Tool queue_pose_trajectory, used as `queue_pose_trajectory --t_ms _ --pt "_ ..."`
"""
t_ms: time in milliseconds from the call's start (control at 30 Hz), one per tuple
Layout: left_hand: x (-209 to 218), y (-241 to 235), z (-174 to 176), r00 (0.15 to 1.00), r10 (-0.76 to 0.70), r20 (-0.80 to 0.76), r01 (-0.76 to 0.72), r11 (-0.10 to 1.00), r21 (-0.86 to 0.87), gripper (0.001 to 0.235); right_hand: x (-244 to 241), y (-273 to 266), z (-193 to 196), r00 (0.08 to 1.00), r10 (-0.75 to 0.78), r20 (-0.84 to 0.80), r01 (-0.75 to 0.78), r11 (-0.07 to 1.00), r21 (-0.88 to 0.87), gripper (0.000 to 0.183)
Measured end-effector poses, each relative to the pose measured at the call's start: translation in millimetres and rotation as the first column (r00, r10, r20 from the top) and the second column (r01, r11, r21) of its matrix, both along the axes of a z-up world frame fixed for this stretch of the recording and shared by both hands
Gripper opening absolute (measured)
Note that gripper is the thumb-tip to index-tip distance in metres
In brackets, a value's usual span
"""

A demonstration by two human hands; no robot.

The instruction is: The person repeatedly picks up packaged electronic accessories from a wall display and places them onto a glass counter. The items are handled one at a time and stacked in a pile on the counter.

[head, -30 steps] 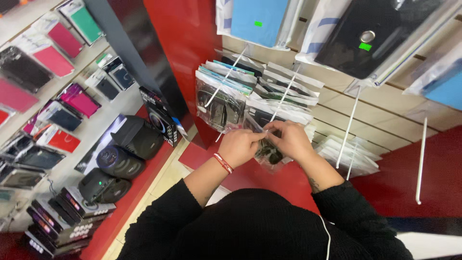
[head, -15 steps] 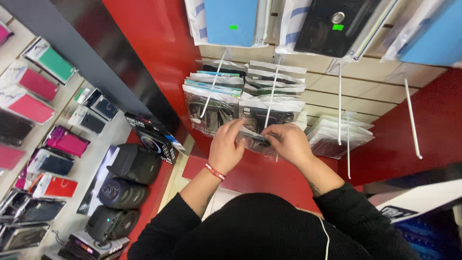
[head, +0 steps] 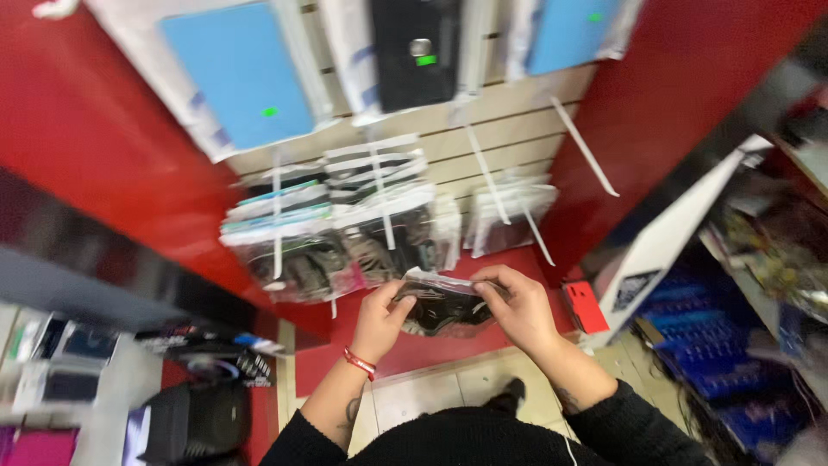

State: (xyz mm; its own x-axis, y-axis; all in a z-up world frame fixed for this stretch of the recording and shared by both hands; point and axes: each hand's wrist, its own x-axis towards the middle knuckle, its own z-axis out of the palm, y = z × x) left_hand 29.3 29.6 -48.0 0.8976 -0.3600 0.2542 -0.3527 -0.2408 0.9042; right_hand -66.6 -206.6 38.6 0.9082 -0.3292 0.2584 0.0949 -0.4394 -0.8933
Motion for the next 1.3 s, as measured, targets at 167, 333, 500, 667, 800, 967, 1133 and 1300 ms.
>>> queue_pose_trajectory --t_ms 167,333,500,667,800,967,1133,1300 --pt "-23.4 -64.2 29.1 0.986 -0.161 0.040 0.162 0.986 -0.030 0.019 -69.0 -49.4 4.4 0.980 -0.189 -0.057 0.192 0.979 0.061 0.029" --pt "-65.1 -157.3 33.3 0.939 -0.339 0.055 0.341 0.940 -0.031 0.015 -153.2 -127.1 -28.0 0.917 -0.385 -0.101 0.389 0.921 0.023 0.027" --pt "-136.5 -269.0 47.1 0.893 -0.449 0.043 0.450 0.892 -0.036 0.016 -241.2 -204.3 -34.5 0.845 -0.522 -0.115 0.532 0.843 0.077 0.022" --pt "-216.6 -387.1 49.0 0.820 -0.570 0.047 0.571 0.812 -0.120 0.017 -346.7 -280.5 -24.9 0.743 -0.658 -0.123 0.666 0.745 0.041 0.027" --pt "-274.7 -467.0 44.4 0.727 -0.686 -0.012 0.678 0.720 -0.148 0.016 -420.1 -326.6 -33.5 0.599 -0.781 -0.178 0.800 0.595 0.079 0.034" --pt "-332.0 -537.8 43.1 0.645 -0.764 -0.019 0.758 0.643 -0.109 0.015 -486.7 -360.2 -45.1 0.483 -0.864 -0.141 0.852 0.426 0.305 0.048" --pt "-370.7 -602.7 35.7 0.560 -0.819 -0.125 0.802 0.574 -0.168 0.017 -542.6 -388.9 -72.0 0.399 -0.902 -0.166 0.852 0.298 0.430 0.059" --pt "-399.7 -687.8 15.1 0.506 -0.828 -0.241 0.811 0.552 -0.193 0.021 -567.5 -419.2 -37.9 0.425 -0.803 -0.419 0.892 0.294 0.343 0.081"
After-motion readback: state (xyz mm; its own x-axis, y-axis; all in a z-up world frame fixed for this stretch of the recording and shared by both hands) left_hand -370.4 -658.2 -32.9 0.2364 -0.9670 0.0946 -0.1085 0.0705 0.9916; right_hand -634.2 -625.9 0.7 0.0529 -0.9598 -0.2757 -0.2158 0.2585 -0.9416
